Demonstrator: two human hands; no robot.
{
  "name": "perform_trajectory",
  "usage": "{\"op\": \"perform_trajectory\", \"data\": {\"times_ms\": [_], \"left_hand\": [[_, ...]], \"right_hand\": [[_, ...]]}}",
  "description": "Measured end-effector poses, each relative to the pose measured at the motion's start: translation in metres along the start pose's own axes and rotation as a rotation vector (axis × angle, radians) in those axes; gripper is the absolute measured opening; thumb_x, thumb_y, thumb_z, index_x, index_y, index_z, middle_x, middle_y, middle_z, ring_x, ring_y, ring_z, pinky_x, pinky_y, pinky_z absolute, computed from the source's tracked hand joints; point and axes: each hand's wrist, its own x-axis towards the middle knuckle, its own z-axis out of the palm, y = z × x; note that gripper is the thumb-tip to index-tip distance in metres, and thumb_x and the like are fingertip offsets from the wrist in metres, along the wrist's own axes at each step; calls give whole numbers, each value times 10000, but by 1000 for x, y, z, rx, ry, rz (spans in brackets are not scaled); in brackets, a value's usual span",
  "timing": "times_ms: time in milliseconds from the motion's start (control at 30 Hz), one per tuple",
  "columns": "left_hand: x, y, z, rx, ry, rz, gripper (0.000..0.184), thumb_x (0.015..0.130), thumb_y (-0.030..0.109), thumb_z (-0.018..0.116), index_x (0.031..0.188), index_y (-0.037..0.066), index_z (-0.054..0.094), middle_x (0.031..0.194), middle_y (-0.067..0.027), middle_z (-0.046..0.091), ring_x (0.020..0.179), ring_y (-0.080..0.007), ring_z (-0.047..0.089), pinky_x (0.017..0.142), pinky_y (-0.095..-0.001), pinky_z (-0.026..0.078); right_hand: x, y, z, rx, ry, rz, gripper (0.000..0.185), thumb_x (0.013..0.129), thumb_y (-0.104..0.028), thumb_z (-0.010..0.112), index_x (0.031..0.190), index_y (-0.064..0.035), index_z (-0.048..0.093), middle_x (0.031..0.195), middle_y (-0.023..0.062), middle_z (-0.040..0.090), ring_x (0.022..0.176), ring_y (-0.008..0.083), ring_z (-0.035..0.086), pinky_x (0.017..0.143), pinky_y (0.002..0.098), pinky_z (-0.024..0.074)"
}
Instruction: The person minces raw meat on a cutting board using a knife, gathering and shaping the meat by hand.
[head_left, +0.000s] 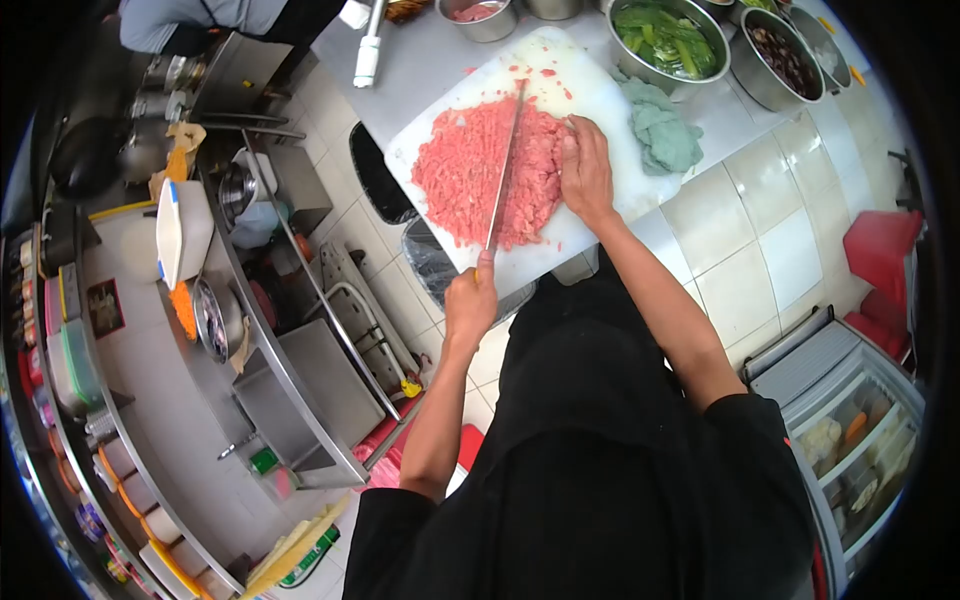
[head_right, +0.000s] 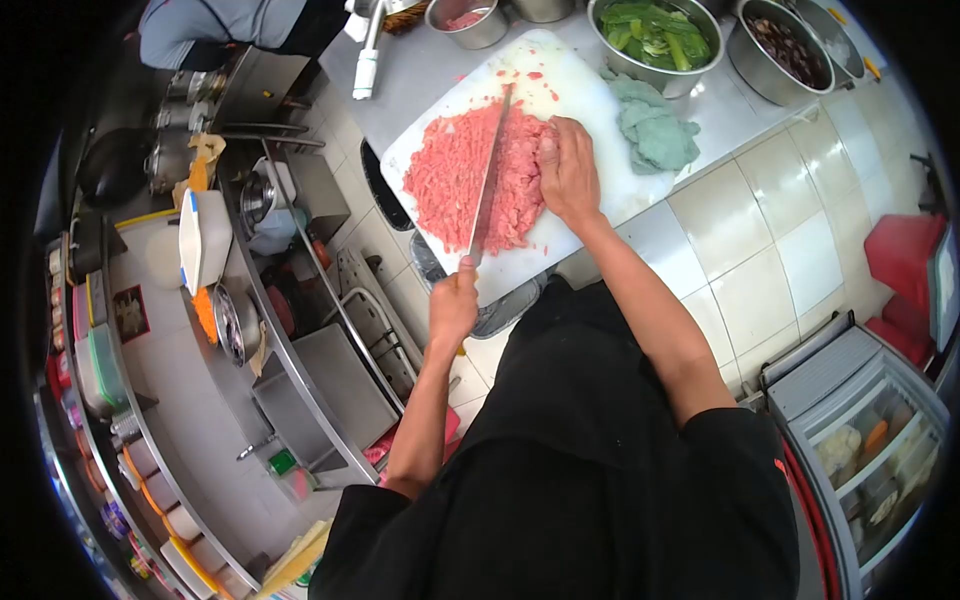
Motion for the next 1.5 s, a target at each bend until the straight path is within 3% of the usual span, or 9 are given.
{"op": "perform_trajectory", "data": {"times_ms": [467, 567, 633, 767, 900, 967, 1233, 1367, 1500], "left_hand": [[-27, 56, -45, -248, 74, -7, 623, 1049, 485, 434, 821, -53, 649, 635, -182, 586, 587, -255, 550, 606, -420, 464], [-16, 2, 1, -502, 117, 44, 609, 1052, 469, 428, 844, -61, 644, 660, -221, 615, 615, -332, 601, 628, -464, 470], [2, -7, 7, 101, 13, -35, 624, 1048, 465, 434, 825, -83, 632, 783, -328, 651, 791, -546, 626, 709, -563, 462], [-20, 43, -42, -199, 9, -48, 640, 1048, 524, 427, 678, 19, 562, 589, -27, 508, 552, -139, 473, 525, -342, 405], [-20, 13, -12, -375, 196, 90, 605, 1056, 456, 420, 828, -64, 627, 632, -179, 591, 599, -285, 591, 611, -446, 471], [-3, -12, 2, 76, 17, 7, 649, 1050, 478, 392, 838, -88, 626, 721, -300, 631, 740, -534, 615, 694, -540, 481], [-31, 28, -22, -581, 158, 73, 563, 1067, 435, 411, 825, -24, 630, 629, -88, 555, 602, -136, 549, 571, -340, 462], [-7, -14, 5, 128, 64, 29, 602, 1056, 464, 412, 865, -67, 622, 649, -210, 597, 600, -318, 581, 624, -454, 476], [-29, 47, -49, -209, 28, -29, 581, 1050, 460, 448, 854, -61, 614, 626, -182, 580, 577, -272, 575, 591, -430, 473]], "right_hand": [[2, -4, -2, 4, -21, 13, 456, 1062, -330, 405, 1303, 42, 514, 1292, 244, 551, 1229, 419, 492, 1078, 471, 376], [2, -3, -2, 3, -36, 21, 460, 1060, -329, 409, 1305, 47, 509, 1302, 250, 545, 1239, 424, 486, 1087, 471, 372], [2, 0, 2, -1, -32, 9, 459, 1058, -324, 413, 1309, 49, 505, 1308, 253, 541, 1243, 427, 482, 1092, 471, 368], [0, 1, -1, 14, -24, -18, 463, 1057, -326, 416, 1313, 50, 503, 1321, 256, 534, 1251, 430, 475, 1099, 474, 359], [2, -4, -3, 12, -56, 37, 457, 1056, -323, 421, 1303, 50, 513, 1314, 255, 539, 1251, 428, 476, 1092, 475, 365], [4, -2, 1, -11, -26, -13, 448, 1055, -315, 422, 1304, 47, 510, 1308, 253, 542, 1247, 426, 478, 1089, 474, 367], [2, -1, -1, -20, -41, -7, 442, 1052, -308, 431, 1318, 38, 505, 1302, 257, 540, 1242, 422, 482, 1088, 476, 368], [-2, -1, 2, -26, -37, -9, 444, 1051, -314, 437, 1313, 37, 506, 1315, 257, 532, 1239, 422, 483, 1084, 475, 372], [0, -4, -2, -21, -45, 3, 449, 1050, -318, 440, 1318, 37, 503, 1317, 257, 529, 1241, 421, 481, 1083, 475, 372]]}}
